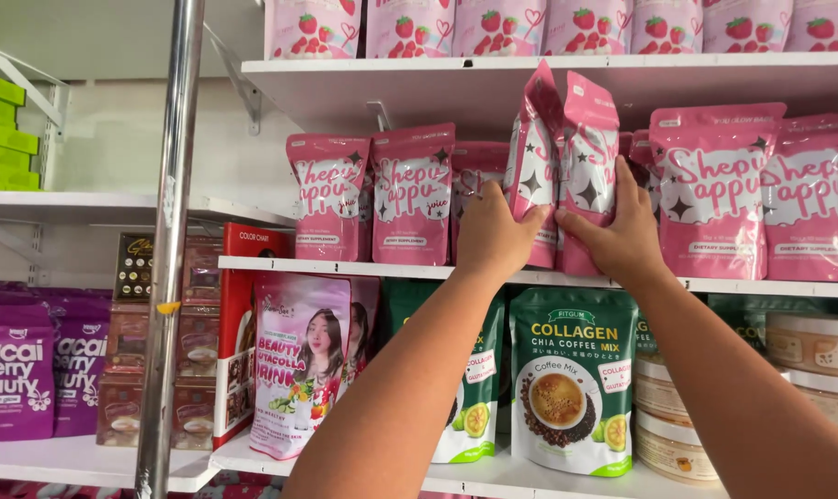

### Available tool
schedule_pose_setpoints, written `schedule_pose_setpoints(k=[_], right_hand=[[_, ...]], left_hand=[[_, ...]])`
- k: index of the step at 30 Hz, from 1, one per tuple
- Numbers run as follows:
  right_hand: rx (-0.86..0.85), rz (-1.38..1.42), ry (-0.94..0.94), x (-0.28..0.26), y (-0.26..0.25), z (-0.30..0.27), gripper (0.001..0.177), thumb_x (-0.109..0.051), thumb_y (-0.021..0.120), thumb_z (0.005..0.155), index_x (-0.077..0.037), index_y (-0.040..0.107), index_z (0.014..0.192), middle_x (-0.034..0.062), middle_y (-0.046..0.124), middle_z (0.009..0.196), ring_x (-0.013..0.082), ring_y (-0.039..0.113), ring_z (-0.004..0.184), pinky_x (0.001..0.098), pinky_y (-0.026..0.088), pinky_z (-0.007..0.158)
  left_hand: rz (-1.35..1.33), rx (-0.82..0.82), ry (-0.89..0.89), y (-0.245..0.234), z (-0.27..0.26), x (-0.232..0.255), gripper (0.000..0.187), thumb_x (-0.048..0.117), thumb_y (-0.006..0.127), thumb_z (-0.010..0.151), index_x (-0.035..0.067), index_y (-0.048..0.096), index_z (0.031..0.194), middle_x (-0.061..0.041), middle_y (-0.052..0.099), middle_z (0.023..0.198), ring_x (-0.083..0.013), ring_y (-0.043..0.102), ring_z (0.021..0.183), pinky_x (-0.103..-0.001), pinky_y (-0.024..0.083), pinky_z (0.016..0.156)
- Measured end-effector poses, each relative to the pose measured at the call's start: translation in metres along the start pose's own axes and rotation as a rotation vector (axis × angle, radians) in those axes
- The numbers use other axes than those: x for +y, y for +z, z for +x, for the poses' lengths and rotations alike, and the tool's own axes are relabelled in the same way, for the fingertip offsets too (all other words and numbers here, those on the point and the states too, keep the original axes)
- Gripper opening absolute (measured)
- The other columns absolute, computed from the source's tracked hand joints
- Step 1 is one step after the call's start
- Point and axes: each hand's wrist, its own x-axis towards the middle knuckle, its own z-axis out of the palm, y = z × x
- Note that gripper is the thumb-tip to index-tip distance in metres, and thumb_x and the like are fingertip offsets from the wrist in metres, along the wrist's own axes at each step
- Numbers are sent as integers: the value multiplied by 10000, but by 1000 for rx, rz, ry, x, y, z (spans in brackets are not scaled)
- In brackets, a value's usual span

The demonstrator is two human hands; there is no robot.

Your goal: The person wipes a shelf with a cloth and then repeatedly picks up pink pouches from the shelf, placing them onto a white plastic stool below. The person continues to organize the items on the shelf and the stool throughout the video.

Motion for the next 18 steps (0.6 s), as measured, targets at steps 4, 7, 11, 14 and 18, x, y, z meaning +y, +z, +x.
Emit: schedule_pose_setpoints(k=[4,7,11,14,18], right_hand=[[-7,24,20,-15,-4,-1,1134,-510,837,776,-5,282,1626,292,474,1478,418,486,1377,471,398,1130],[-18,39,76,-35,-11,-7,1144,-511,840,764,-36,272,1635,289,457,1471,410,486,1367,468,403,1112],[29,76,-13,-53,-16,-21,1119,-489,860,800,-35,286,1646,297,447,1494,414,472,1400,476,390,1148],[55,83,-83,-68,-18,-31,1097,-454,869,831,-27,281,1653,294,439,1508,416,467,1407,478,389,1165],[78,89,-183,-82,-18,-41,1082,-400,884,886,-28,252,1682,259,453,1504,400,476,1413,478,389,1203]], left_hand=[[21,-19,-35,-12,-2,5,752,458,772,830,-63,497,1298,-322,623,1197,-470,629,1112,-511,507,944],[-44,-1,-49,-24,-9,6,733,458,763,829,-46,510,1298,-309,615,1229,-455,622,1137,-501,505,948],[-69,100,58,-39,-26,1,731,432,767,837,-24,488,1335,-282,621,1252,-443,621,1144,-497,505,946],[-92,139,95,-56,-41,4,740,414,765,845,-7,466,1375,-269,623,1228,-434,627,1120,-494,514,936],[-75,212,160,-75,-54,7,699,401,769,867,4,480,1364,-245,642,1202,-420,634,1121,-492,508,956]])
